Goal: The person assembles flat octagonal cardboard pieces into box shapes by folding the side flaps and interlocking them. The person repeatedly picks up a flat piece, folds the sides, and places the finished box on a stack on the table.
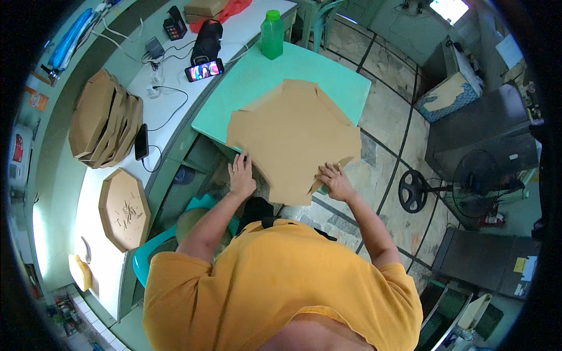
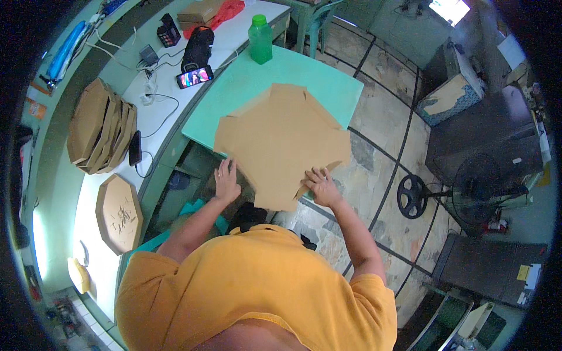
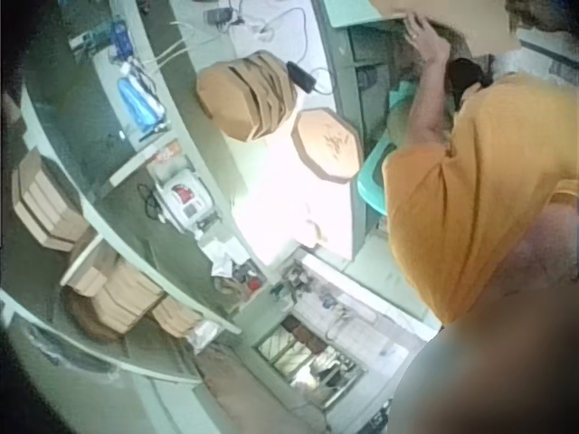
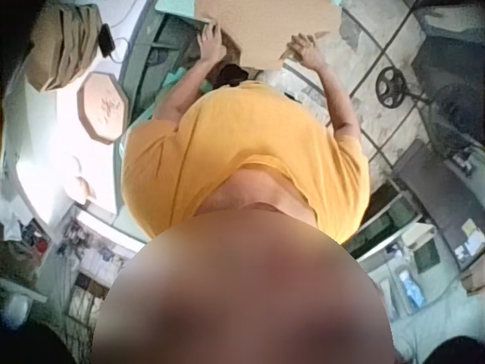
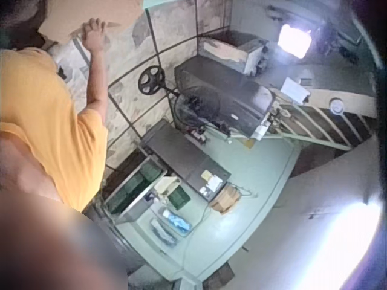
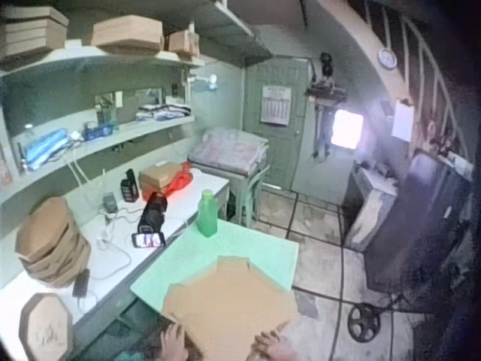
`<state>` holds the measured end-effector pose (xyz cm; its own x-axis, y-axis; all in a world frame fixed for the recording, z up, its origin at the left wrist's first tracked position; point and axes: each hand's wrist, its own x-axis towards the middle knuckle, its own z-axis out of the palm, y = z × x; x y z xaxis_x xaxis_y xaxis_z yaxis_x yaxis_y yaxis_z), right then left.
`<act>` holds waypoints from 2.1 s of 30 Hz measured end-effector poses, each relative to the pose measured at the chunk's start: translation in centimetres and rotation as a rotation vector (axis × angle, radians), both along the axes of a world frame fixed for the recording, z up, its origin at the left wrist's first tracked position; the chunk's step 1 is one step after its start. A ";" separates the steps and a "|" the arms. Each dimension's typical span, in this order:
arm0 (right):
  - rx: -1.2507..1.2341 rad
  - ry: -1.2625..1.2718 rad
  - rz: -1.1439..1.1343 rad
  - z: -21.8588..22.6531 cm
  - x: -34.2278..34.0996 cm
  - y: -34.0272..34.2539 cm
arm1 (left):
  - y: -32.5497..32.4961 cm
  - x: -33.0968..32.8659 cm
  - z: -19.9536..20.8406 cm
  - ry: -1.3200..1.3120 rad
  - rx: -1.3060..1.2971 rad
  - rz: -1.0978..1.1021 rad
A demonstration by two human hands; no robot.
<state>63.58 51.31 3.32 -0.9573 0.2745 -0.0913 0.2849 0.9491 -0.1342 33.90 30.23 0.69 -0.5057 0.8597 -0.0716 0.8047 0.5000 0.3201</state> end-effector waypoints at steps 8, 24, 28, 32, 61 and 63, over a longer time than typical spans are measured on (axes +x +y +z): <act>-0.119 0.196 0.064 -0.9 -1.0 1.2 | 3.3 -1.9 1.1 0.087 0.112 -0.736; -0.176 0.179 -0.101 -2.5 -3.7 0.3 | 6.9 -1.8 1.2 -0.067 0.171 -0.851; 0.091 0.244 0.041 -2.2 -2.1 -1.4 | 6.4 -0.8 -0.1 -0.156 0.144 -0.727; 0.166 -0.027 0.076 -0.1 -0.8 -2.7 | 5.5 -0.4 -1.6 -0.074 0.232 -0.739; 0.024 0.483 -0.083 0.0 -5.3 -2.6 | 4.6 0.5 -1.6 -0.015 0.411 -0.575; 0.055 0.364 -0.044 -0.2 -5.2 -3.0 | 4.5 0.6 -1.6 -0.015 0.429 -0.567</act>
<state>58.43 48.31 3.11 -0.9115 0.3108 0.2693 0.2682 0.9457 -0.1837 34.54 34.71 -0.89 0.0268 0.9439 0.3292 0.8976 -0.1676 0.4076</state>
